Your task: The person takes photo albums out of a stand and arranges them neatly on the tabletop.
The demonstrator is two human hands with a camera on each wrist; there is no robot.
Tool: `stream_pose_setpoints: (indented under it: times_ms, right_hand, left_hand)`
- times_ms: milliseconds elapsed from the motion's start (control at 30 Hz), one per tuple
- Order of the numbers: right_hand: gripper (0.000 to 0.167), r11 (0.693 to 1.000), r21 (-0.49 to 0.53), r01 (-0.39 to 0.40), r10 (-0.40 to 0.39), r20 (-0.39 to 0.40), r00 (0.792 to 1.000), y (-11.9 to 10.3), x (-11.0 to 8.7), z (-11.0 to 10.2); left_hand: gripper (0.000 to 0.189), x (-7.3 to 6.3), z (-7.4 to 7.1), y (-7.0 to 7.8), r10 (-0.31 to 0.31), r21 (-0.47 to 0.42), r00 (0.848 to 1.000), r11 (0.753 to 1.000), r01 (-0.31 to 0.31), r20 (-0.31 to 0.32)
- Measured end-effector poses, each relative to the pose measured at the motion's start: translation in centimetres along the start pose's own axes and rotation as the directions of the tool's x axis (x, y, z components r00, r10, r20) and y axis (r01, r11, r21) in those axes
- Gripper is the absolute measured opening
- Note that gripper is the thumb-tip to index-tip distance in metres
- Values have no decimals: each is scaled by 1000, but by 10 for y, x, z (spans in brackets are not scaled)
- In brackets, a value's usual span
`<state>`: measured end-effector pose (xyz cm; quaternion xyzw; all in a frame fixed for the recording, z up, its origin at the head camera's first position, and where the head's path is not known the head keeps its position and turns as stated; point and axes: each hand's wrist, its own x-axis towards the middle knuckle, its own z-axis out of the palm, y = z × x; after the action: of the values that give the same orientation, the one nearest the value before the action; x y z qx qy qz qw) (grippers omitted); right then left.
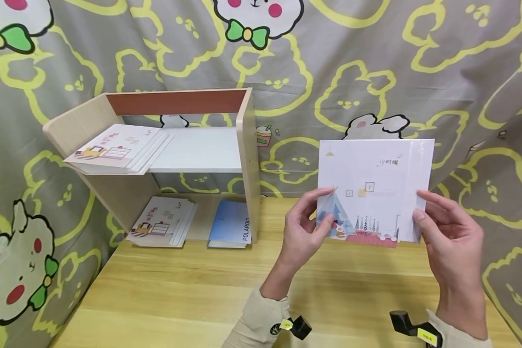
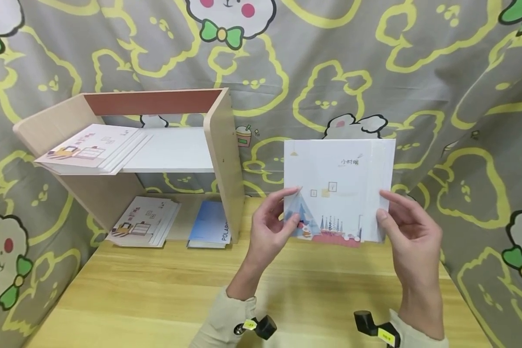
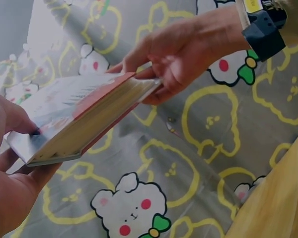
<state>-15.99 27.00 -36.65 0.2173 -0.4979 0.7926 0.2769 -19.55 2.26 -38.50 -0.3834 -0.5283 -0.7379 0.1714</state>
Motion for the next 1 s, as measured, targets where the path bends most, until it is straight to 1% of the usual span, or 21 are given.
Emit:
stream_pose_setpoints:
  times_ms: [167,333,500,633,767,867,1000]
  right_hand:
    - [43,1000,-17,3,-3,-17,1000,-2,2,-4]
    - [43,1000,-11,3,-3,-35,999,-4,3,-9]
    - [42,1000,3,5,-5,-52,999,-5,3,-11]
    - [40,998,-65,-22,16,-93,996,-6,2,-12]
    - [39,986,-153,-60,39,-136,990,-7,2,-13]
    - [38,985,-162,-66,42,-147,988,-7,2,-15]
    - [38,989,-138,-60,40,-143,989,-7,1,-17]
  left_hand:
    - [44,2,5,-4,10,-11,1000,1000,-10,-4]
    - [44,4,11,-8,9,-20,1000,1000,-9,-8]
    - [44,4,15,-11,11,-8,1000,1000,-11,-10]
    - [44,4,17,-13,12,1,1000,1000,-12,-17]
    - [43,5,19,-15,8,1,1000,1000,-8,-18]
    - [43,6,21,-17,-2,-4,1000,1000,2,-15]
    - [44,4,22,-20,-12,-15,1000,1000,12,-4]
